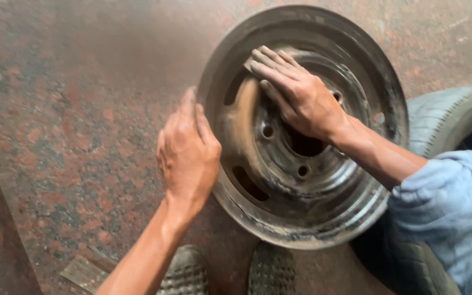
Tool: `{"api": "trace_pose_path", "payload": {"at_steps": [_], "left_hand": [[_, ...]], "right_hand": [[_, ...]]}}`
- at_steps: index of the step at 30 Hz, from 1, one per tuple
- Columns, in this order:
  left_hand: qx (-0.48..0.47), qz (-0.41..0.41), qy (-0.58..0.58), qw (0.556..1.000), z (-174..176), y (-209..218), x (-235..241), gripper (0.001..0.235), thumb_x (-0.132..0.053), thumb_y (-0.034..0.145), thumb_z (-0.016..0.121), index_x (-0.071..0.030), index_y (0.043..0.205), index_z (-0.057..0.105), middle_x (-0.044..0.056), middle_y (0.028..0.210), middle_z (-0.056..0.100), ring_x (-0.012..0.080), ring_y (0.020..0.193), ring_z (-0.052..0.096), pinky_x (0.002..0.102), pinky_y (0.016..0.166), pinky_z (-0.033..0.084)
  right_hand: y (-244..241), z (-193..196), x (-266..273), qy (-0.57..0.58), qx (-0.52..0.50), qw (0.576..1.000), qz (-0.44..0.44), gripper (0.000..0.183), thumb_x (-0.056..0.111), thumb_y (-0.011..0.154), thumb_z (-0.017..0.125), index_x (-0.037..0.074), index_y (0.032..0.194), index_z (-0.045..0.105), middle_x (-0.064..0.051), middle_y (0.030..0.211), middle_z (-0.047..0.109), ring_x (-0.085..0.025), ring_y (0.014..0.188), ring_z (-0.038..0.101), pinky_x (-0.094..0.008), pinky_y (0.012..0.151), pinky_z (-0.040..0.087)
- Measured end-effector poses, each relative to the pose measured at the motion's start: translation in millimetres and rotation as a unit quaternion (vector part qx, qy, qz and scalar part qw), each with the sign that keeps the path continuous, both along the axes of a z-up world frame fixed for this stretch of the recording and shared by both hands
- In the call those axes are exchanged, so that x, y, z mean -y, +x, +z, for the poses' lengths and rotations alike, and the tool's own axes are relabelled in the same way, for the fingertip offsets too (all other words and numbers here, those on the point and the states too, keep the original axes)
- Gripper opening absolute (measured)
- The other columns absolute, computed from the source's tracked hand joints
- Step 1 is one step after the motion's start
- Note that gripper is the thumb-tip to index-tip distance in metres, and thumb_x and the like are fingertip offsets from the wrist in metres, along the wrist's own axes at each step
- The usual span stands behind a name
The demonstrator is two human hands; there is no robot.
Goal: The person scrubs a metal wheel rim with a small abrasive pad, focusing on the outer edge and inner surfaces. The person rotates the rim to access different areas and continues scrubbing the central hub and spokes.
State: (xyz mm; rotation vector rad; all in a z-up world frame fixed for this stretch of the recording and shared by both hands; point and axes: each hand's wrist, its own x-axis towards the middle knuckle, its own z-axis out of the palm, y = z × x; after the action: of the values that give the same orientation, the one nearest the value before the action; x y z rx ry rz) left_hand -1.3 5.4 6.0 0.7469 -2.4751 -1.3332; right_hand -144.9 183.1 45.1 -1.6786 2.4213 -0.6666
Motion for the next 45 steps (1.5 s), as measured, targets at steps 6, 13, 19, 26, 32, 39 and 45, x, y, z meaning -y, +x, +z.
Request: {"api": "trace_pose_path", "payload": {"at_steps": [6, 13, 19, 26, 32, 39, 45], "left_hand": [[-0.052, 0.011, -0.013, 0.998, 0.0, -3.3, 0.3, 0.04, -0.015, 0.104, 0.049, 0.003, 0.138, 0.059, 0.028, 0.122, 0.069, 0.0452, 0.109, 0.067, 0.053, 0.094, 0.05], [-0.03, 0.005, -0.033, 0.999, 2.2, -4.8, 2.7, 0.041, -0.017, 0.104, 0.049, 0.002, 0.14, 0.059, 0.027, 0.123, 0.069, 0.044, 0.111, 0.067, 0.053, 0.096, 0.05], [-0.043, 0.001, -0.011, 0.999, -0.2, 0.8, -2.4, 0.04, -0.016, 0.106, 0.047, 0.003, 0.139, 0.058, 0.026, 0.128, 0.068, 0.0427, 0.115, 0.066, 0.049, 0.098, 0.05], [-0.034, 0.002, -0.021, 0.999, 3.4, -2.5, -3.6, 0.04, -0.015, 0.105, 0.048, 0.004, 0.139, 0.058, 0.028, 0.127, 0.068, 0.0447, 0.115, 0.065, 0.051, 0.097, 0.049], [-0.031, 0.005, -0.017, 0.999, 7.4, -4.2, -1.8, 0.04, -0.016, 0.105, 0.047, 0.003, 0.139, 0.059, 0.028, 0.128, 0.067, 0.0453, 0.116, 0.065, 0.051, 0.098, 0.05], [-0.027, 0.013, 0.007, 1.0, 5.1, -4.5, -2.8, 0.041, -0.017, 0.106, 0.047, 0.004, 0.14, 0.057, 0.027, 0.127, 0.068, 0.0424, 0.116, 0.067, 0.048, 0.099, 0.052], [-0.019, 0.019, -0.011, 1.0, 9.9, -6.6, -6.7, 0.042, -0.017, 0.105, 0.047, 0.004, 0.14, 0.058, 0.029, 0.129, 0.067, 0.0454, 0.117, 0.065, 0.049, 0.098, 0.051]], "right_hand": [[34.9, -18.3, 4.3, 0.054, -0.022, 0.996, 0.072, 0.047, 0.004, 0.101, 0.06, 0.009, 0.147, 0.052, -0.015, 0.154, 0.053, -0.031, 0.148, 0.046, -0.048, 0.127, 0.033], [42.1, -5.9, 3.8, 0.041, 0.007, 0.999, 0.032, 0.053, 0.005, 0.099, 0.059, 0.009, 0.15, 0.048, -0.016, 0.158, 0.044, -0.033, 0.149, 0.041, -0.049, 0.126, 0.03], [7.0, -4.3, 13.5, 0.011, 0.015, 0.996, -0.091, 0.047, 0.0, 0.105, 0.055, 0.008, 0.151, 0.051, -0.016, 0.161, 0.044, -0.034, 0.153, 0.04, -0.047, 0.13, 0.028], [119.4, -0.7, 19.5, -0.036, 0.057, 0.979, -0.194, 0.045, 0.003, 0.099, 0.063, -0.002, 0.143, 0.055, -0.023, 0.153, 0.053, -0.039, 0.149, 0.046, -0.046, 0.125, 0.038], [129.4, 5.8, 21.4, -0.043, 0.03, 0.964, -0.26, 0.043, 0.003, 0.096, 0.063, -0.005, 0.138, 0.058, -0.025, 0.143, 0.06, -0.038, 0.135, 0.055, -0.046, 0.115, 0.045], [98.5, -6.7, 37.7, -0.085, -0.007, 0.957, -0.276, 0.047, -0.009, 0.093, 0.055, -0.016, 0.14, 0.051, -0.033, 0.141, 0.057, -0.045, 0.13, 0.06, -0.057, 0.122, 0.035], [121.9, 4.9, 42.3, -0.095, 0.003, 0.956, -0.278, 0.047, -0.008, 0.091, 0.055, -0.012, 0.137, 0.051, -0.037, 0.134, 0.061, -0.05, 0.129, 0.06, -0.052, 0.117, 0.042]]}}
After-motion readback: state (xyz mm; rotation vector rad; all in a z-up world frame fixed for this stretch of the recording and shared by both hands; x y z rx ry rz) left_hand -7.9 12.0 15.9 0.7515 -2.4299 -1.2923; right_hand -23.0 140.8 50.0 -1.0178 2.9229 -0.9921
